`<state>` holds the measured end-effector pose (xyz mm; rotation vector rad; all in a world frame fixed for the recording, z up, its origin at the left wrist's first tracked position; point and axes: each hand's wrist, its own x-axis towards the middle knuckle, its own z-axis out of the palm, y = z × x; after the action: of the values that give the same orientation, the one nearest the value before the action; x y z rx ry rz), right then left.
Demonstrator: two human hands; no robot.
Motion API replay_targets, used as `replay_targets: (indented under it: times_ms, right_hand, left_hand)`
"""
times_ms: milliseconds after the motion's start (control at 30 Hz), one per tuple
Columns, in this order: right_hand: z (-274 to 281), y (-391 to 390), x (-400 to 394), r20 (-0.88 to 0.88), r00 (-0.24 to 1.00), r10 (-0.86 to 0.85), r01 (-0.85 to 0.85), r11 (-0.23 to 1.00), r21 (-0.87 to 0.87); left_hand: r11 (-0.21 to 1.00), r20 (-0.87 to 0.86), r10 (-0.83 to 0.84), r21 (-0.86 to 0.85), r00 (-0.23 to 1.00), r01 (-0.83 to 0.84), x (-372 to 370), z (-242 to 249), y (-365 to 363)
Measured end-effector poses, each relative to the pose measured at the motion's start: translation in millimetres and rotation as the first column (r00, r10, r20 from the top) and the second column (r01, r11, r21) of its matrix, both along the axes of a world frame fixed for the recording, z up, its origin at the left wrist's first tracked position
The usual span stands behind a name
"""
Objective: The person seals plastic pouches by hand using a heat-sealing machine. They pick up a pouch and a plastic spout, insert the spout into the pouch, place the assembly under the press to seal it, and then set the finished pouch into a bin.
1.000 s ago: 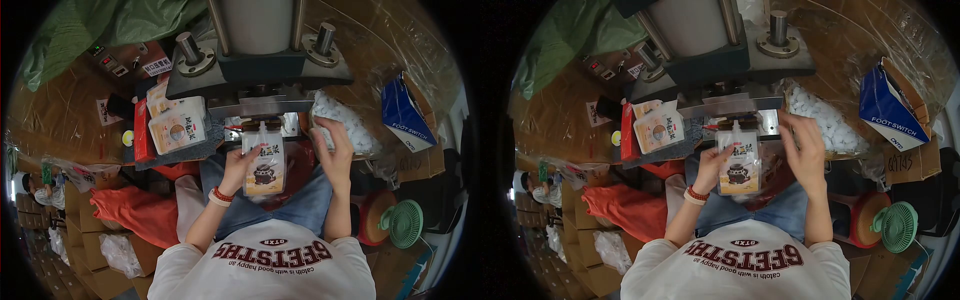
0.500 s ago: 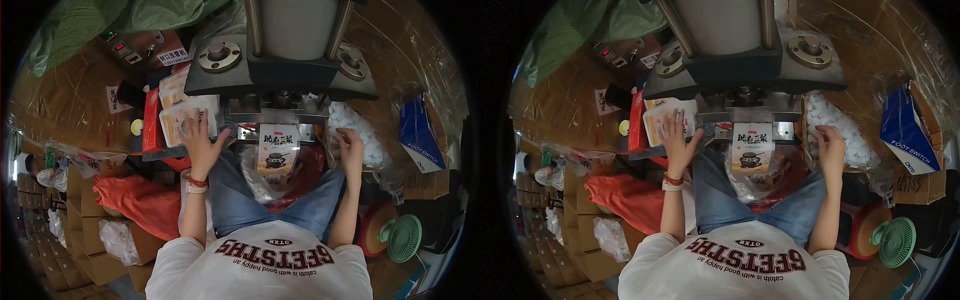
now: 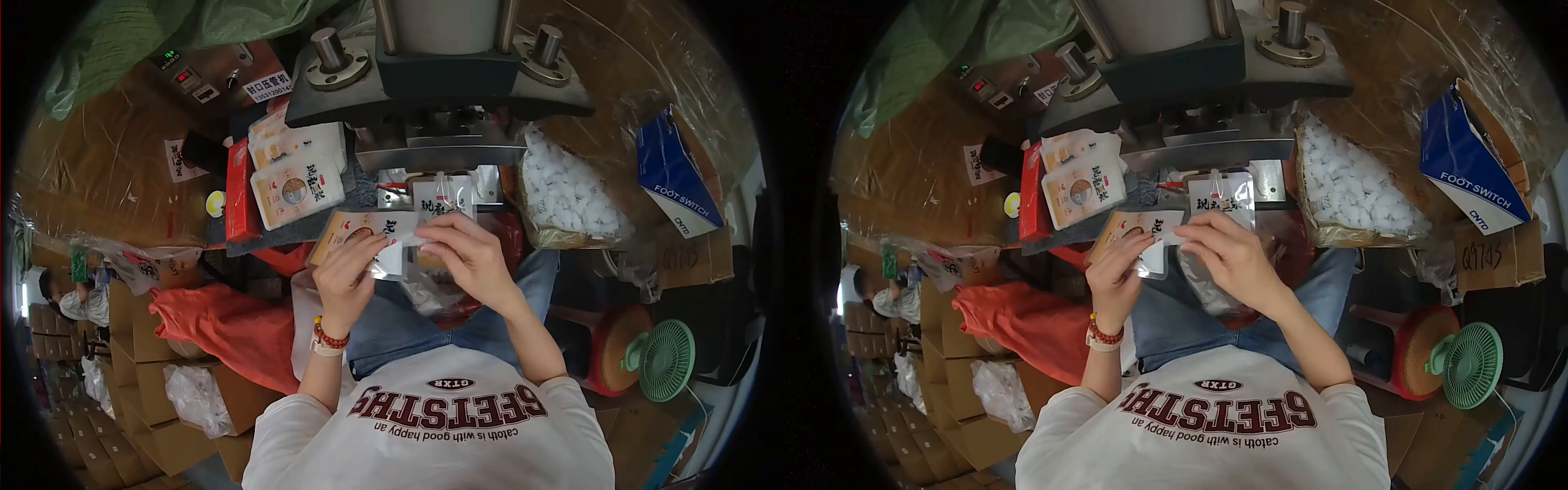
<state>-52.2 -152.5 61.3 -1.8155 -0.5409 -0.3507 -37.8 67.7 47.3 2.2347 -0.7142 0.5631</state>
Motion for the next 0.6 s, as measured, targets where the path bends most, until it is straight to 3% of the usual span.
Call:
replay_targets:
  times_ms: [33, 67, 133, 167, 233, 267, 333, 367, 400, 467, 500, 567, 600]
  right_hand:
    - [0, 1, 1, 0.129, 0.992, -0.012, 0.031, 0.988, -0.15]
    - [4, -3, -1, 0.135, 0.991, -0.006, 0.026, 0.988, -0.153]
    - [23, -13, -9, 0.294, 0.949, 0.113, 0.041, 0.882, -0.47]
    - [25, -15, -8, 0.297, 0.949, 0.108, 0.047, 0.881, -0.471]
    - [27, -18, -3, 0.318, 0.948, -0.018, 0.146, 0.912, -0.383]
    - [27, -21, -3, 0.317, 0.948, -0.021, 0.149, 0.911, -0.385]
    - [25, -36, -2, 0.246, 0.937, -0.247, 0.29, 0.944, -0.156]
    - [29, -47, -2, 0.249, 0.913, -0.323, 0.366, 0.918, -0.15]
    - [28, -60, -2, 0.206, 0.893, -0.399, 0.431, 0.892, -0.138]
    - [26, -80, 2, 0.118, 0.8, -0.588, 0.6, 0.788, -0.139]
    - [22, -87, 8, 0.119, 0.805, -0.582, 0.594, 0.791, -0.146]
    - [2, -101, 23, 0.217, 0.662, -0.717, 0.717, 0.521, -0.463]
    - [-25, -110, 29, 0.226, 0.666, -0.71, 0.678, 0.45, -0.582]
  left_hand:
    - [1.0, 0.005, 0.004, -0.003, 1.0, -0.004, -2, 4, 0]
    - [0.997, 0.008, -0.068, 0.043, 0.998, 0.067, -2, 7, -1]
    - [0.987, -0.084, -0.143, 0.066, 0.986, 0.149, -7, 15, -5]
    - [0.986, -0.081, -0.149, 0.065, 0.986, 0.155, -7, 12, -9]
    - [0.969, -0.371, -0.219, -0.188, 0.902, 0.158, -3, -6, -21]
    - [0.968, -0.371, -0.223, -0.19, 0.901, 0.162, 0, -21, -30]
    - [0.837, -0.738, -0.403, -0.536, 0.541, -0.109, 12, -52, -48]
    - [0.805, -0.797, -0.439, -0.554, 0.415, -0.214, 20, -62, -52]
    - [0.804, -0.796, -0.442, -0.556, 0.413, -0.211, 26, -55, -58]
    - [0.626, -0.695, -0.627, -0.718, 0.352, -0.304, 41, -39, -69]
    - [0.6, -0.69, -0.628, -0.724, 0.359, -0.341, 50, -41, -74]
    - [0.568, -0.669, -0.653, -0.742, 0.356, -0.355, 68, -45, -78]
    - [0.545, -0.651, -0.675, -0.757, 0.346, -0.36, 72, -46, -79]
